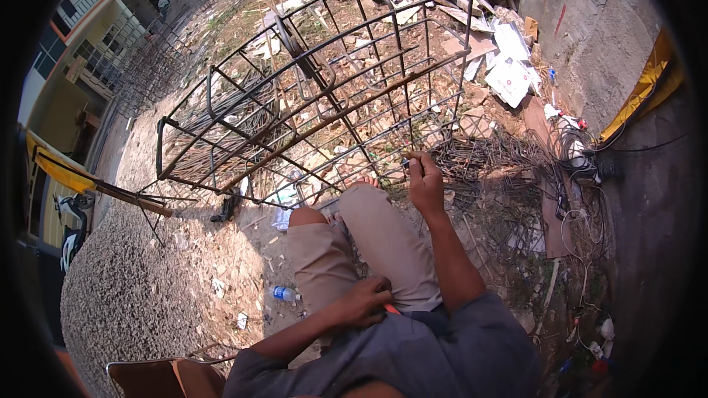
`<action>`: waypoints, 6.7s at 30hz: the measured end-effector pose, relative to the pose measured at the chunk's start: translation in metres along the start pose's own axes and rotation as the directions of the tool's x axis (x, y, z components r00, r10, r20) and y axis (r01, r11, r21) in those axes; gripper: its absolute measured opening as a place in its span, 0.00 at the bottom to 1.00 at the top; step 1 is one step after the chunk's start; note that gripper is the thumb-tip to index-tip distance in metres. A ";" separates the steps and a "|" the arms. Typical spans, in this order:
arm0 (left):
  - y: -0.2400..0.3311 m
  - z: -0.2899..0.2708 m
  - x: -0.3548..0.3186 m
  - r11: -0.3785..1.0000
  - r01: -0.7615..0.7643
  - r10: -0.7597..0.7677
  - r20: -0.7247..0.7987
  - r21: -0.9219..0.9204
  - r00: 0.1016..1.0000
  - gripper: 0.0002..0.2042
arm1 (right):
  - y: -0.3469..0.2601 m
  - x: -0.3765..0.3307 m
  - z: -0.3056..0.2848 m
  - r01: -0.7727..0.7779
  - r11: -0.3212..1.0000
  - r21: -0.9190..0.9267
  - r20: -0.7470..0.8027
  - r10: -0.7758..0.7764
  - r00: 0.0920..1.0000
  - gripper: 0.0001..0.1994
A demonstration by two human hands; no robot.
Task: The person is assembling a metal frame structure by tying metal rods together with wire. They use pliers to twist and secure the wire at various joints of the frame.
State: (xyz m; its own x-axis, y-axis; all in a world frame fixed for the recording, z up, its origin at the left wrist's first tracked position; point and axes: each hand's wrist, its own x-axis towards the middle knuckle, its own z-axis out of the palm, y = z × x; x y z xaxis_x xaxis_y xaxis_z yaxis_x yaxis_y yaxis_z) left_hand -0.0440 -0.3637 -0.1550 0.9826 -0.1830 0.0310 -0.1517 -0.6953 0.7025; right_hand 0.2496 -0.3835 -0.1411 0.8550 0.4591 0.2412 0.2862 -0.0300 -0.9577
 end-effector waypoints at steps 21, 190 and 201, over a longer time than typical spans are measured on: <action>-0.028 -0.106 0.003 0.980 0.189 -0.101 -0.655 0.064 0.748 0.10 | -0.032 -0.034 -0.021 -0.077 0.997 0.022 0.171 0.072 0.983 0.11; -0.482 -0.055 -0.261 0.087 0.529 -0.567 -0.478 -0.844 -0.671 0.17 | 0.117 -0.194 0.246 -0.053 0.598 -0.800 0.595 0.801 0.062 0.23; -0.655 -0.178 -0.135 0.458 0.738 -0.596 -0.787 -0.496 -0.159 0.24 | 0.121 -0.185 0.263 0.044 0.426 -0.904 0.422 0.903 -0.075 0.24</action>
State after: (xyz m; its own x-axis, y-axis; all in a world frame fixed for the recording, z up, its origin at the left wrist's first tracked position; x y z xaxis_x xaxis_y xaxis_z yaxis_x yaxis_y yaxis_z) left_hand -0.0586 0.2401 -0.4925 0.0179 0.9905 0.1364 0.7084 -0.1089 0.6974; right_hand 0.0122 -0.2389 -0.3434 0.0115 0.3135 -0.9495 0.5503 -0.7948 -0.2557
